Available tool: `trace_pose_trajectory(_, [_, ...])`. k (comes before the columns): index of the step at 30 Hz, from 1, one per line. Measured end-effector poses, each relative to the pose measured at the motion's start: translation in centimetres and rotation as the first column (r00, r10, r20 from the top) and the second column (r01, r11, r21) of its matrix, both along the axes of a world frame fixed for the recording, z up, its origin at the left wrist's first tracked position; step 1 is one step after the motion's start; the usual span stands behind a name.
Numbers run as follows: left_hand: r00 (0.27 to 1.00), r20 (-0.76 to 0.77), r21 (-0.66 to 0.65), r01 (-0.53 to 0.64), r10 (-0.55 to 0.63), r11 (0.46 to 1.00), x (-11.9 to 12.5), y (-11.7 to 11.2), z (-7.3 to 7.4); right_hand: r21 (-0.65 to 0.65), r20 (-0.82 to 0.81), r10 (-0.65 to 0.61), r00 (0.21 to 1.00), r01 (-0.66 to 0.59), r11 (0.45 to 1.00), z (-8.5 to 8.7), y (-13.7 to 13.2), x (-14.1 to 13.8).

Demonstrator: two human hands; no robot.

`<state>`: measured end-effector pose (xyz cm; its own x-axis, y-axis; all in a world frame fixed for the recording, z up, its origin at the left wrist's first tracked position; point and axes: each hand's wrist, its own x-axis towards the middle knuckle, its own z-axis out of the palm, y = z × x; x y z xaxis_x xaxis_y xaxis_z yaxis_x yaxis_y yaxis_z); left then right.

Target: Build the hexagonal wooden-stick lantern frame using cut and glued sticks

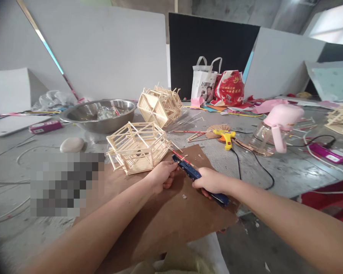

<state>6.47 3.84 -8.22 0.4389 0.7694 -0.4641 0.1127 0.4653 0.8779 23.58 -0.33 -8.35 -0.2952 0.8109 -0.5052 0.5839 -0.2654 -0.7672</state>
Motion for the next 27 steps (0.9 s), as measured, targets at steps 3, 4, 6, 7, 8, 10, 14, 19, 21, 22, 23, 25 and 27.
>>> trace_pose_trajectory(3, [0.998, -0.062, 0.011, -0.03, 0.03, 0.999, 0.2, 0.0, 0.1, -0.016, -0.007, 0.009, 1.0, -0.009, 1.0, -0.2, 0.4, 0.0])
trace_pose_trajectory(4, [0.996, -0.085, 0.016, -0.04, 0.041, 0.999, 0.2, 0.0, 0.1, -0.024, -0.01, 0.008, 1.0, -0.009, 1.0, -0.2, 0.5, 0.0])
trace_pose_trajectory(6, [0.99, -0.129, 0.031, -0.056, 0.06, 0.998, 0.4, -0.1, 0.1, -0.047, -0.012, -0.004, 1.0, 0.003, 0.999, -0.2, 0.6, 0.0])
trace_pose_trajectory(7, [0.986, -0.15, 0.039, -0.062, 0.067, 0.997, 0.4, -0.1, 0.1, -0.059, -0.009, -0.011, 1.0, 0.011, 0.998, -0.1, 0.7, -0.1])
trace_pose_trajectory(8, [0.983, -0.171, 0.049, -0.066, 0.073, 0.997, 0.5, -0.1, 0.1, -0.072, -0.002, -0.017, 1.0, 0.017, 0.997, -0.1, 0.7, -0.1])
trace_pose_trajectory(10, [0.975, -0.207, 0.069, -0.068, 0.081, 0.995, 0.6, 0.0, 0.2, -0.093, 0.011, -0.019, 1.0, 0.02, 0.995, 0.0, 0.7, -0.2])
trace_pose_trajectory(14, [0.961, -0.262, 0.119, -0.062, 0.092, 0.991, 0.7, 0.0, 0.1, -0.075, 0.035, -0.035, 0.999, 0.037, 0.997, 0.0, 0.6, -0.5])
trace_pose_trajectory(19, [0.95, -0.295, 0.199, -0.039, 0.098, 0.979, 0.6, 0.1, -0.2, -0.068, 0.021, -0.063, 0.998, 0.064, 0.996, -0.3, 0.6, -0.5])
trace_pose_trajectory(21, [0.952, -0.291, 0.241, -0.026, 0.098, 0.97, 0.5, 0.1, -0.3, -0.126, -0.035, -0.05, 0.998, 0.045, 0.991, -0.1, 0.6, -0.3])
trace_pose_trajectory(22, [0.954, -0.284, 0.267, -0.019, 0.097, 0.964, 0.4, 0.1, -0.4, -0.153, -0.054, -0.039, 0.998, 0.031, 0.988, 0.1, 0.6, -0.2])
trace_pose_trajectory(23, [0.956, -0.275, 0.294, -0.013, 0.098, 0.956, 0.4, 0.0, -0.4, -0.166, -0.062, -0.029, 0.998, 0.019, 0.986, 0.5, 0.6, -0.1])
trace_pose_trajectory(25, [0.96, -0.259, 0.356, -0.005, 0.104, 0.934, 0.2, -0.1, -0.6, -0.135, -0.034, -0.005, 0.999, 0.0, 0.991, 1.4, 0.6, 0.3])
trace_pose_trajectory(27, [0.962, -0.247, 0.419, -0.003, 0.117, 0.908, 0.1, -0.2, -0.8, 0.003, 0.036, 0.025, 0.999, -0.026, 1.0, 2.4, 0.9, 0.8])
